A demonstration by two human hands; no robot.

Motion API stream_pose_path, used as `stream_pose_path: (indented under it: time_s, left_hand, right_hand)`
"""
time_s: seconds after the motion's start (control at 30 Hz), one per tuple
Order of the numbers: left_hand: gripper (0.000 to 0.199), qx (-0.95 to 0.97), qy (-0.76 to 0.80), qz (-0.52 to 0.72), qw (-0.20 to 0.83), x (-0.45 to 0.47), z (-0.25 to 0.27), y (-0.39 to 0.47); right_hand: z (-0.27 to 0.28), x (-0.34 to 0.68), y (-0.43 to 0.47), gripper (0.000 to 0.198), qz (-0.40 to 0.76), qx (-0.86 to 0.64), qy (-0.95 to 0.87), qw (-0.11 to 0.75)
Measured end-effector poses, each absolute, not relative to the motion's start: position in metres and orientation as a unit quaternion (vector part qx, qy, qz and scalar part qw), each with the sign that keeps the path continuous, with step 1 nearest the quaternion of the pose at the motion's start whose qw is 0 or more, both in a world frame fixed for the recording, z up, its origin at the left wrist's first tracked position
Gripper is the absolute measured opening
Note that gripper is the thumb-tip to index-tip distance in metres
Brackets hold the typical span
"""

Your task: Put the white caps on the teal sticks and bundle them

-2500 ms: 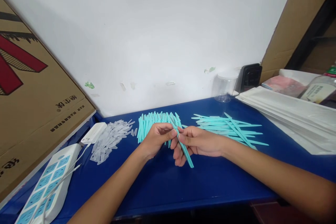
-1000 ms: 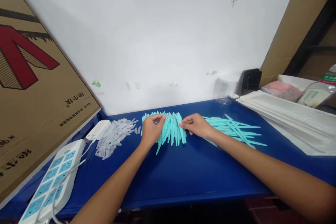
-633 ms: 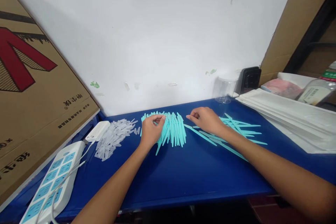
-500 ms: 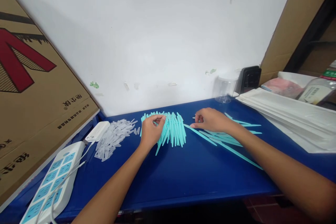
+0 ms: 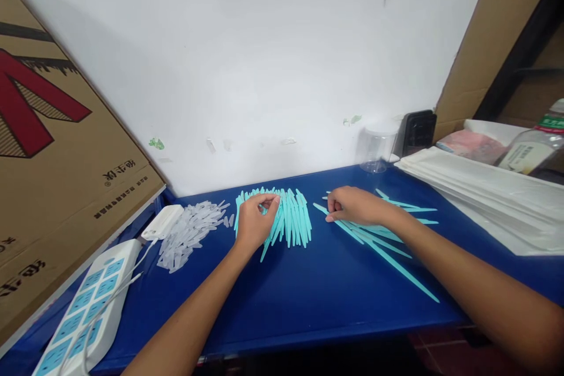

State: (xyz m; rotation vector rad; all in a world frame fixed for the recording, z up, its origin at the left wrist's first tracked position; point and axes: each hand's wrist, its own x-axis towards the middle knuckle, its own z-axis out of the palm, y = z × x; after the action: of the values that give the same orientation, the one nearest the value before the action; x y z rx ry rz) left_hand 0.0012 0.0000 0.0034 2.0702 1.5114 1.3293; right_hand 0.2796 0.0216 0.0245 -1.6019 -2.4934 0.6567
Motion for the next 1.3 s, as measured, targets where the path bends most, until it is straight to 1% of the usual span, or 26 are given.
stream_pose_path:
  time_s: [0.1,0.17,0.37,0.47,0.53,0.6,0.67,0.73,0.83,0.9,1.0,1.2,1.3]
  left_hand:
    - [0.023,0.720,0.510,0.454,0.118,0.002,0.004,-0.001]
    - [0.023,0.726,0.502,0.454,0.117,0.003,0.005,-0.002]
    - [0.019,0.762,0.465,0.433,0.127,0.008,0.006,-0.009]
    - [0.018,0.778,0.434,0.429,0.148,0.013,0.008,-0.014]
    - [0.019,0.783,0.418,0.425,0.179,0.017,0.010,-0.019]
    - [0.020,0.773,0.414,0.425,0.223,0.021,0.012,-0.024]
    - [0.024,0.753,0.411,0.425,0.289,0.025,0.013,-0.028]
    - [0.028,0.725,0.394,0.422,0.375,0.029,0.013,-0.032]
    - [0.033,0.689,0.348,0.400,0.494,0.033,0.011,-0.035]
    - [0.034,0.675,0.331,0.380,0.538,0.034,0.010,-0.036]
    - [0.033,0.658,0.330,0.359,0.575,0.034,0.009,-0.035]
    - [0.038,0.637,0.331,0.324,0.616,0.033,0.012,-0.035]
    - [0.042,0.629,0.333,0.328,0.621,0.036,0.013,-0.038]
  right_hand:
    - [0.026,0.280,0.021,0.027,0.218,-0.525,-0.821,0.058]
    - [0.028,0.280,0.021,0.029,0.191,-0.519,-0.827,0.098]
    - [0.037,0.279,0.022,0.032,0.073,-0.499,-0.806,0.310]
    - [0.043,0.277,0.019,0.037,0.022,-0.486,-0.764,0.424]
    - [0.047,0.274,0.015,0.041,0.057,-0.469,-0.732,0.491]
    - [0.050,0.271,0.011,0.044,0.160,-0.444,-0.710,0.523]
    - [0.050,0.266,0.007,0.046,0.292,-0.410,-0.701,0.505]
    - [0.048,0.260,0.003,0.047,0.407,-0.368,-0.699,0.458]
    - [0.040,0.250,-0.003,0.047,0.508,-0.309,-0.700,0.396]
    - [0.035,0.245,-0.006,0.046,0.532,-0.286,-0.704,0.374]
    - [0.031,0.242,-0.007,0.045,0.539,-0.274,-0.707,0.366]
    - [0.031,0.244,-0.005,0.048,0.543,-0.290,-0.702,0.358]
    - [0.032,0.243,-0.006,0.047,0.533,-0.311,-0.697,0.366]
